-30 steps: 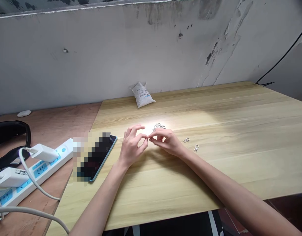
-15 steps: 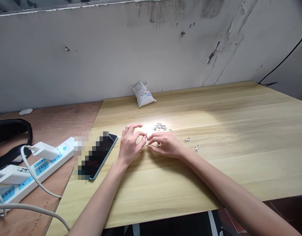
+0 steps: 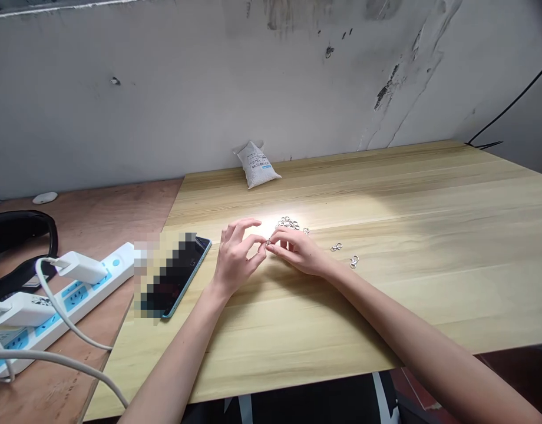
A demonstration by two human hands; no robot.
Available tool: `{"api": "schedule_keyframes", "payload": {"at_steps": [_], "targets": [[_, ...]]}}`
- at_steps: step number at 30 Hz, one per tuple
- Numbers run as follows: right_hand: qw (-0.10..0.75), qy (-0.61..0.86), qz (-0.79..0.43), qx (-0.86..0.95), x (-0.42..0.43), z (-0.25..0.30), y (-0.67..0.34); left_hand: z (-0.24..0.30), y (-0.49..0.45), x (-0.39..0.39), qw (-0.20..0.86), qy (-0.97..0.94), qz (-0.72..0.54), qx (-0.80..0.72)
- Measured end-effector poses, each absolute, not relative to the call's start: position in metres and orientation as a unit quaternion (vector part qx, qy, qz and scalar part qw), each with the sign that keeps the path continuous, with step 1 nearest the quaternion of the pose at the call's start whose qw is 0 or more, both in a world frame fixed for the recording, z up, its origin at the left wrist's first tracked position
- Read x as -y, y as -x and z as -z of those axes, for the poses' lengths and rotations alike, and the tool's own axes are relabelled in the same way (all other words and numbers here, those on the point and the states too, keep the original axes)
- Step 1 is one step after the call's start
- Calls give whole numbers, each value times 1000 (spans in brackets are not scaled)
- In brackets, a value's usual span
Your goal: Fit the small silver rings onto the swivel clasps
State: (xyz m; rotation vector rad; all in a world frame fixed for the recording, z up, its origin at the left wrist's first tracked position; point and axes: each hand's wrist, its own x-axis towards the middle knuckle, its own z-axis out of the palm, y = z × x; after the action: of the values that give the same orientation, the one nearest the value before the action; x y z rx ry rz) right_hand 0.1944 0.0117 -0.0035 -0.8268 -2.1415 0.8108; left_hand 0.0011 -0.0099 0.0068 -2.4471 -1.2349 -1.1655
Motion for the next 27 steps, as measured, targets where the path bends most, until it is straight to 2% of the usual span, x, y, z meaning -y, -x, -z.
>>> {"api": "schedule_keyframes", "payload": {"at_steps": [4, 8, 11, 15, 20, 22, 27], "targets": [[299, 311, -355, 830, -11, -1, -195, -12, 2, 10, 99, 816, 403, 403], [247, 299, -290, 875, -10, -1, -196, -19, 9, 10, 83, 782, 450, 423], [266, 319, -273, 868, -10, -1, -196, -20, 10, 10, 69, 769, 455, 444], [312, 344, -349, 814, -8, -5, -194, -15, 4, 12, 38, 802, 404, 439], [306, 294, -377, 823, -9, -5, -195, -12, -1, 14, 29, 815, 380, 437], [311, 303, -333, 837, -12, -2, -199, -11, -1, 14, 26, 818, 375, 436], [349, 323, -84, 876, -13, 3, -200, -7, 0, 11, -10, 827, 335, 451]]}}
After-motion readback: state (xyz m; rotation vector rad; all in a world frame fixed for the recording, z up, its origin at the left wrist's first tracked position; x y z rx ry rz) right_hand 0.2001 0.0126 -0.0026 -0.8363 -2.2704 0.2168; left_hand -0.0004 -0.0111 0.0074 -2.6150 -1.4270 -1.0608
